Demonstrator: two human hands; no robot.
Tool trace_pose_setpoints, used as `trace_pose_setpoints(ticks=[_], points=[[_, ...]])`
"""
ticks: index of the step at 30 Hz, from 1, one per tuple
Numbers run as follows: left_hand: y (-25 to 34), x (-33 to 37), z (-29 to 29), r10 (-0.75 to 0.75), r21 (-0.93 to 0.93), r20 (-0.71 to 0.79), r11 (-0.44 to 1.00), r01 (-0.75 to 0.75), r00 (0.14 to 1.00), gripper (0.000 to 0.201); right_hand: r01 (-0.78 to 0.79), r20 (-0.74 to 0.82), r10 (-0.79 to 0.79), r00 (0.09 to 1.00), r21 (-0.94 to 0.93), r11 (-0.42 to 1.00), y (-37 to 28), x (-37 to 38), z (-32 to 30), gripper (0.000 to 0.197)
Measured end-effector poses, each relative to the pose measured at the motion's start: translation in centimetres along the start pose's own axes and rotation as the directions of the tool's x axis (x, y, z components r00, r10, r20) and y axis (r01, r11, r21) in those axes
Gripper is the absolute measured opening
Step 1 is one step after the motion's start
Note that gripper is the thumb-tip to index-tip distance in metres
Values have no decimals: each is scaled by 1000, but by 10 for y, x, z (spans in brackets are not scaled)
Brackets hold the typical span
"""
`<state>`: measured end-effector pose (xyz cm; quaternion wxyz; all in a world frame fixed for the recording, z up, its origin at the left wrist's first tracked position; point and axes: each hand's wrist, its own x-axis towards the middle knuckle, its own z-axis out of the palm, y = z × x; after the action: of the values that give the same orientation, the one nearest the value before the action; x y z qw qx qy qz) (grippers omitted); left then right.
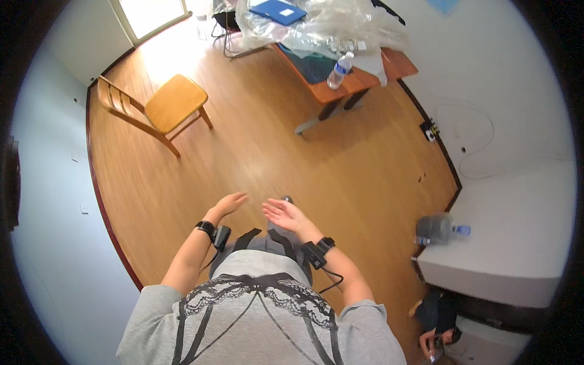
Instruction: The person is washing and rinsing a small grey cloth in a bathroom sink, then moves to an office and picks up a water bottle.
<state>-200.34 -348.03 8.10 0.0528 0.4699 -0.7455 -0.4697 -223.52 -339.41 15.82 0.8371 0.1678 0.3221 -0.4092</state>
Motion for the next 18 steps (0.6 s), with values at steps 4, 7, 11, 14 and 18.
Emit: trace_pose_setpoints(ticks=[4, 7, 11, 14, 18], points=[[-91, -30, -21, -784, -515, -160, 585, 626, 600, 31, 233, -182, -223, 958, 32, 972, -118, 9, -93, 19], [-122, -45, -17, -844, -823, 91, 235, 517, 529, 26, 297, -251, -297, 921, -40, 954, -198, 12, -129, 12], [-134, -61, 1, -799, -919, 243, -9, 393, 550, 21, 294, -393, -349, 851, -194, 936, -277, 28, -121, 14], [-148, -72, 33, -858, -916, 295, -129, 380, 420, 20, 430, -321, -589, 742, -446, 785, -329, 45, -75, 43], [-168, -22, 5, -738, -808, 450, -97, 581, 503, 21, 373, -252, -768, 589, -758, 535, -391, 78, 9, 78]])
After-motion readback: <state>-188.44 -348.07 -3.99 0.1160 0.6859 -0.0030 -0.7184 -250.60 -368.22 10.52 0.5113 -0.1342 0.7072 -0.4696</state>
